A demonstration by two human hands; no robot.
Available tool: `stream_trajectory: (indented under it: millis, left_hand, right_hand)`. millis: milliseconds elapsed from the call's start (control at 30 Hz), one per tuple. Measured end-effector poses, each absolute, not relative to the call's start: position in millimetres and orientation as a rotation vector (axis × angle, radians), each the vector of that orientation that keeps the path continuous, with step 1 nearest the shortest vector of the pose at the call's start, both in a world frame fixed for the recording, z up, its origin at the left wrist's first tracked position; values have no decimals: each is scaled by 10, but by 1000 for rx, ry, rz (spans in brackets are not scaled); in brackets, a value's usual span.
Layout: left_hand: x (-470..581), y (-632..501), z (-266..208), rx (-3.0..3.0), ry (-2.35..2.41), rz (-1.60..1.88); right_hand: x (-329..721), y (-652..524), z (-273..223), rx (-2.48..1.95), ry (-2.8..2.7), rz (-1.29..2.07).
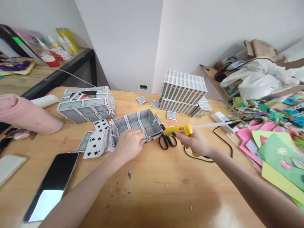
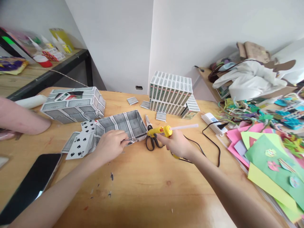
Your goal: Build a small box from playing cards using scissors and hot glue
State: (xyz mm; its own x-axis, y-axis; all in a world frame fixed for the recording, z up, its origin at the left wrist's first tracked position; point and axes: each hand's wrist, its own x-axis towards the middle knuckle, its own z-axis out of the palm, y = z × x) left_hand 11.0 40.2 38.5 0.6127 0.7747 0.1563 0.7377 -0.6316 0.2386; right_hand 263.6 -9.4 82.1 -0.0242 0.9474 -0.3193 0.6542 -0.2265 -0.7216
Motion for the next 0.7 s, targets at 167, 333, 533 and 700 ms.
stream_trajectory:
  millis: [167,333,533,700]
  left_hand:
    - [117,402,409,2680,1282,320]
    - [106,395,426,2674,1296,267]
    - [80,404,435,2628,1289,241]
    - [73,412,439,2591,1294,224]
  right_hand:
    - [2482,-196,956,-2104,-2180,558]
    - [2489,-290,948,-2033,-2544,58]
    - [2920,-418,601,-2012,-1966,518]
    - [3266,-506,311,-1750,-1026,1212]
